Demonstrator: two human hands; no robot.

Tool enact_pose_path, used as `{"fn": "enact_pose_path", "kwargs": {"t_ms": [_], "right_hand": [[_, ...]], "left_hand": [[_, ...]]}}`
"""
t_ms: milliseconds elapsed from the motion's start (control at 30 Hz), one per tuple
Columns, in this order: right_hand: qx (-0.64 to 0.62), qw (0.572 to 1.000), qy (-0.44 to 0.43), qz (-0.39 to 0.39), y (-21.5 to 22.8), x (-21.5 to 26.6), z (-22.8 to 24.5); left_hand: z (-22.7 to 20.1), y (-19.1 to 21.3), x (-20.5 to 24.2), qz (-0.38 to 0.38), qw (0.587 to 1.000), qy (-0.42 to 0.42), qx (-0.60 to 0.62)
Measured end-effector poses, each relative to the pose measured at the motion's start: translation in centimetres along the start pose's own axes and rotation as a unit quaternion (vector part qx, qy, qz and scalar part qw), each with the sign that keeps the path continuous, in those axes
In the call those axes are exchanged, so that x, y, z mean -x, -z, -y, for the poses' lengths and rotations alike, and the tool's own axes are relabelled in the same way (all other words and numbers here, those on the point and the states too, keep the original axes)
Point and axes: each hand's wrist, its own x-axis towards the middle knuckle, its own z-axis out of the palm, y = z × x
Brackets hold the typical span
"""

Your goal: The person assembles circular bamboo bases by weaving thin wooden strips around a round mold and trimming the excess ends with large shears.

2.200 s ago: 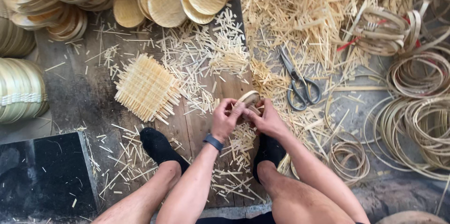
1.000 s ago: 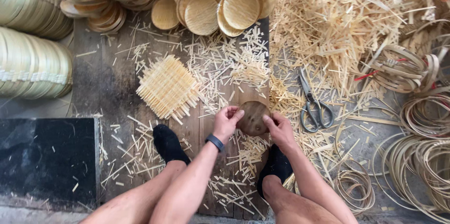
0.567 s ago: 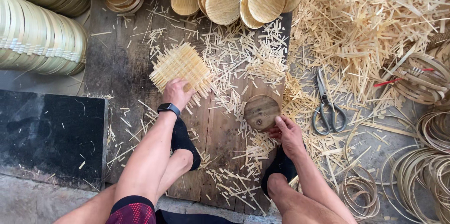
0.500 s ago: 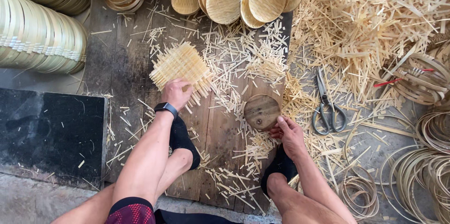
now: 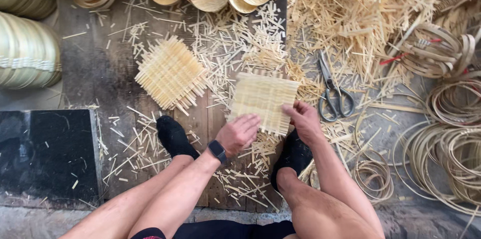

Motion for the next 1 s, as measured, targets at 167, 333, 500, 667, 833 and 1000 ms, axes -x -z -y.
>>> {"fn": "enact_pose_path", "kwargs": {"t_ms": [167, 333, 500, 667, 833, 1000], "right_hand": [[0.092, 0.989, 0.114, -0.008, 0.5, -1.2, -2.3], [0.082, 0.99, 0.112, 0.007, 1.0, -1.6, -3.0], [0.107, 0.989, 0.104, -0.01, 1.0, -1.7, -2.8], [0.176, 0.967, 0.183, -0.034, 1.1, -1.8, -3.6], [0.127, 0.955, 0.195, -0.186, 5.7, 1.5, -5.2], [0.302, 0.824, 0.247, -0.41, 18.5, 8.0, -4.9]], "left_hand": [[-0.2, 0.4, -0.3, -0.063, 0.983, 0.148, 0.087], [5.7, -3.0, -1.4, -0.083, 0.734, 0.585, 0.334], [8.1, -5.5, 0.8, -0.097, 0.644, 0.543, 0.53], [7.8, -4.6, 0.7, -0.072, 0.668, 0.558, 0.486], [7.2, -3.3, 0.4, -0.089, 0.652, 0.555, 0.509], [7.3, -2.9, 0.4, -0.086, 0.665, 0.558, 0.489]]}}
